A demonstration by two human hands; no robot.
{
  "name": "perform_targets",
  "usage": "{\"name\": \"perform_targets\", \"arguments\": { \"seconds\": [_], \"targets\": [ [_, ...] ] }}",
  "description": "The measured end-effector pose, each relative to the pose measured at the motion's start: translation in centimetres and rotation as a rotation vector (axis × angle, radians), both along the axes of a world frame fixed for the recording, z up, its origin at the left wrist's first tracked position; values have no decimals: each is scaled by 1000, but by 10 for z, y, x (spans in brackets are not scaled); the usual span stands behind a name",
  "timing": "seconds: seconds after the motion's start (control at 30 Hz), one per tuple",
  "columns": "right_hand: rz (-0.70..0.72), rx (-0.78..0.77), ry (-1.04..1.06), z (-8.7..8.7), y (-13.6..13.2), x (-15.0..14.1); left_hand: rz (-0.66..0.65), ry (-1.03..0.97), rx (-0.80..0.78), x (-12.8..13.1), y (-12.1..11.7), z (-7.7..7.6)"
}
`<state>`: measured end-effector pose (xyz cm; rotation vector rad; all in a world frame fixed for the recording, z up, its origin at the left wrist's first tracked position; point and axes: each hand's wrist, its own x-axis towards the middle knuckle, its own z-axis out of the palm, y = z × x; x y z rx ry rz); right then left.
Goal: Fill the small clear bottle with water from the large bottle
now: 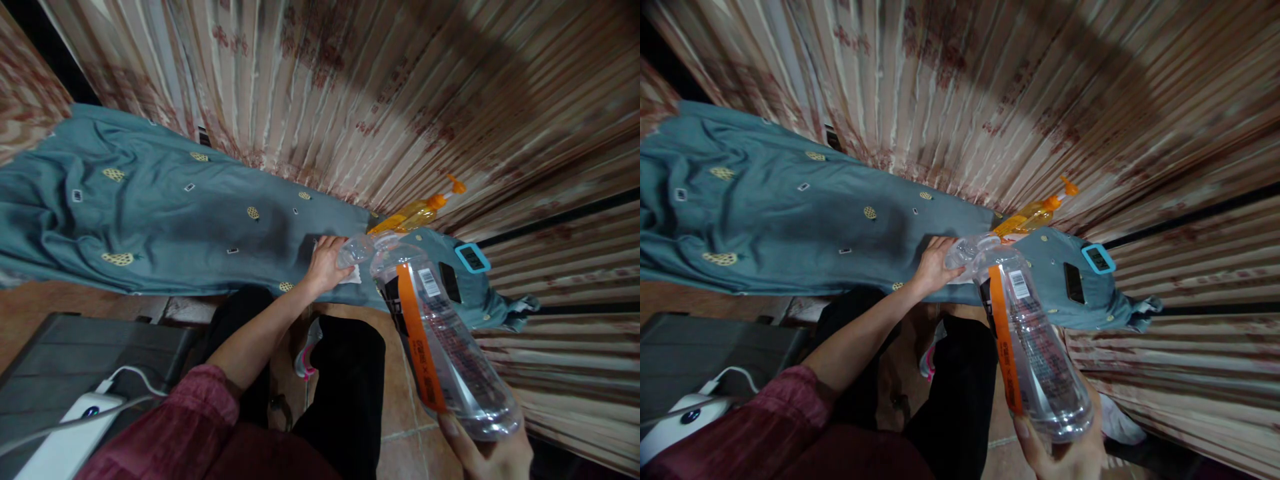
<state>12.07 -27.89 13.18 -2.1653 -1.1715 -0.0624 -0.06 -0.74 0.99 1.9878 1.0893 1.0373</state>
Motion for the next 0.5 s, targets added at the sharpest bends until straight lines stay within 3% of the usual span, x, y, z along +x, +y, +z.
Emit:
{"name": "perform_targets", "arguments": {
  "seconds": [0.5],
  "targets": [
    [-3,6,-3,1,0,1,-8,-8,-7,-1,0,1]
  ]
}}
